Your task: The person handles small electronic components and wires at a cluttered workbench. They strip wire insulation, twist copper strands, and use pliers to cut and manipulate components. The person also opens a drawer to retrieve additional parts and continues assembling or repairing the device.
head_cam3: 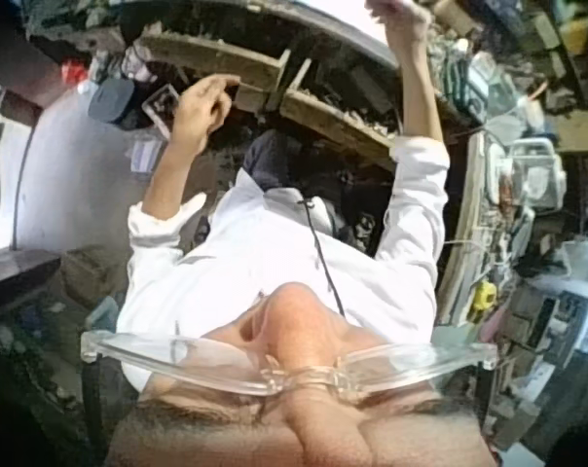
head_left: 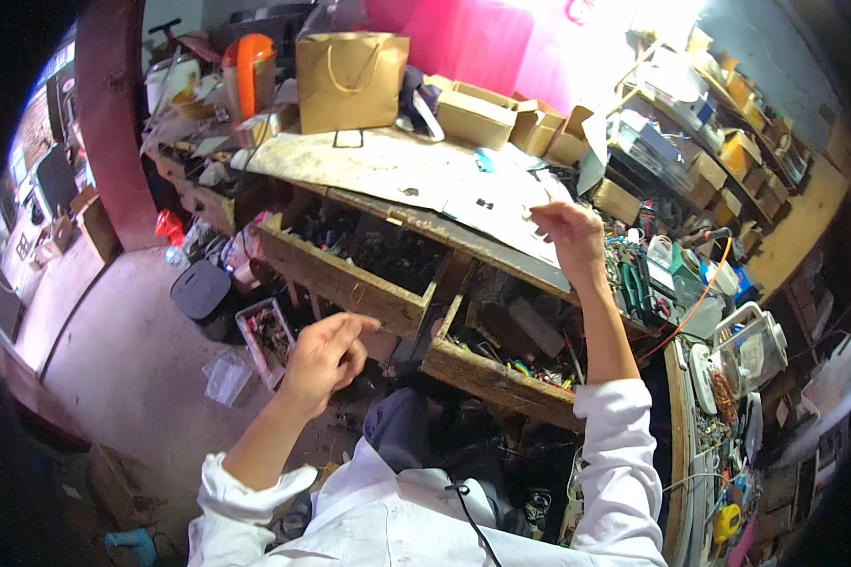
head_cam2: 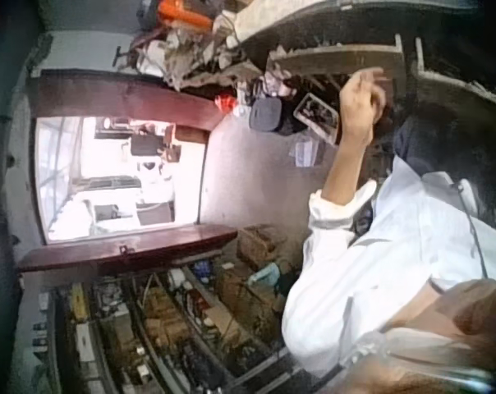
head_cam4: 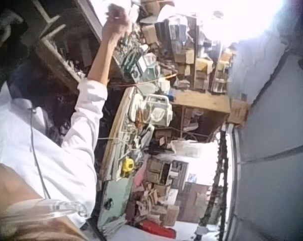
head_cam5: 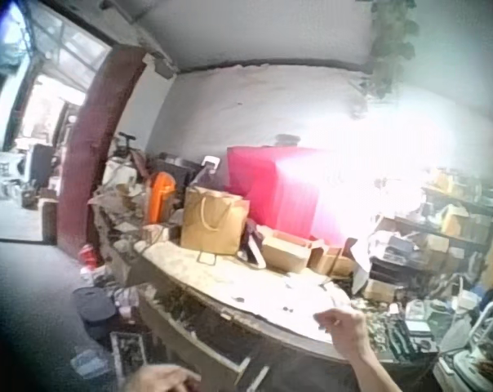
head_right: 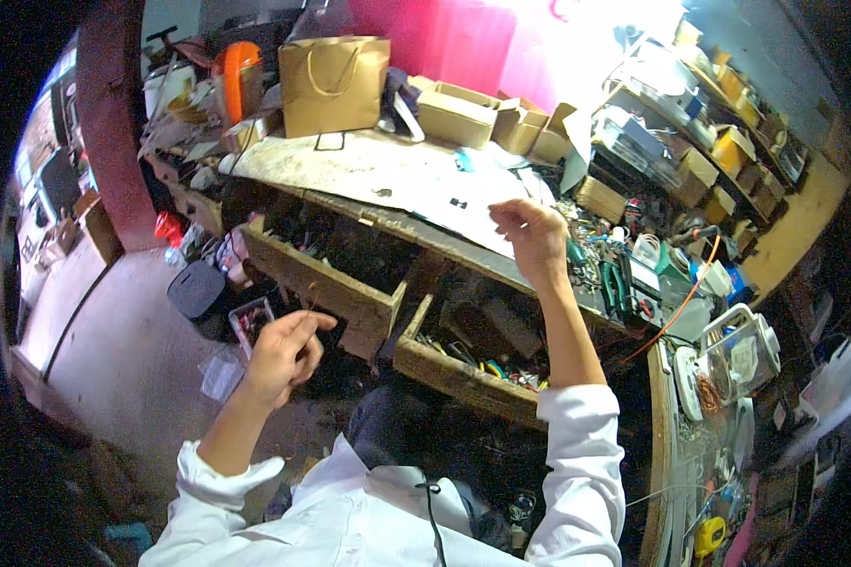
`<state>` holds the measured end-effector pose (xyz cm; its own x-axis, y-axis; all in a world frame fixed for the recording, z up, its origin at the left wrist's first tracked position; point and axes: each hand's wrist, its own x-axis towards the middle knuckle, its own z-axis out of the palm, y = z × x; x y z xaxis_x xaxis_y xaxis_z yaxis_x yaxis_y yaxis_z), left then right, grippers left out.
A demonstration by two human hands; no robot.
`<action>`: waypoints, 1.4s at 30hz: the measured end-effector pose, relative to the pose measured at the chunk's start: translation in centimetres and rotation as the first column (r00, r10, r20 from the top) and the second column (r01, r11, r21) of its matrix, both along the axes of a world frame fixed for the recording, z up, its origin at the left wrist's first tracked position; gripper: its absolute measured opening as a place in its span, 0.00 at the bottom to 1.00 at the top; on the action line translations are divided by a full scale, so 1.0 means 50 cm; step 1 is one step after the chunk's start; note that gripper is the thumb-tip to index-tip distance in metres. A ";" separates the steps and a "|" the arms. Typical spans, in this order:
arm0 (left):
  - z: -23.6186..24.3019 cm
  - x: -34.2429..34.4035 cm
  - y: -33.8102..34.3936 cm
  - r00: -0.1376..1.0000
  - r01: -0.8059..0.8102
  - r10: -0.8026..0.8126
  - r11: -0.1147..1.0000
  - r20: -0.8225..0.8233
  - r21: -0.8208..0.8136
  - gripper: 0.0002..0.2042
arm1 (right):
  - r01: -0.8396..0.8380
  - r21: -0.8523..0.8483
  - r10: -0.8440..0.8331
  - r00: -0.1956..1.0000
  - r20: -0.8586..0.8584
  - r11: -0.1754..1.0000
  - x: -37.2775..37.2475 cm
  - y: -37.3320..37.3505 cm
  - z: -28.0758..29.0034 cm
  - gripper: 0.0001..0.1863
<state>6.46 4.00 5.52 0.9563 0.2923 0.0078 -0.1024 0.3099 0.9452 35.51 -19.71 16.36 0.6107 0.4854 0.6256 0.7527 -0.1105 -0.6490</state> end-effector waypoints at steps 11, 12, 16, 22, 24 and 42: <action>0.012 0.068 -0.047 0.967 0.248 -0.251 0.965 -0.030 -0.086 0.15 | -0.189 -0.191 0.209 0.974 0.092 0.963 -0.299 0.102 -0.129 0.06; 0.010 0.064 -0.047 0.971 0.221 -0.222 0.975 -0.091 -0.023 0.15 | -0.214 -0.188 0.232 0.969 0.081 0.959 -0.300 0.105 -0.134 0.06; 0.009 0.043 -0.061 0.972 0.213 -0.194 0.965 -0.131 0.153 0.15 | -0.357 -0.093 0.331 0.918 -0.220 0.929 -0.282 0.099 -0.150 0.05; 0.000 0.001 -0.043 0.932 0.361 -0.357 0.893 -0.064 0.269 0.14 | -0.502 0.099 0.425 0.593 -0.684 0.859 -0.237 0.086 -0.151 0.06; -0.010 -0.026 -0.034 0.927 0.374 -0.366 0.898 -0.078 0.231 0.13 | -0.419 0.091 0.368 0.648 -0.667 0.904 -0.183 0.081 -0.151 0.05; -0.106 -0.201 0.030 0.975 -0.036 0.012 0.994 -0.220 -0.104 0.13 | 0.691 -0.319 -0.574 0.719 0.392 0.648 0.283 0.001 -0.178 0.08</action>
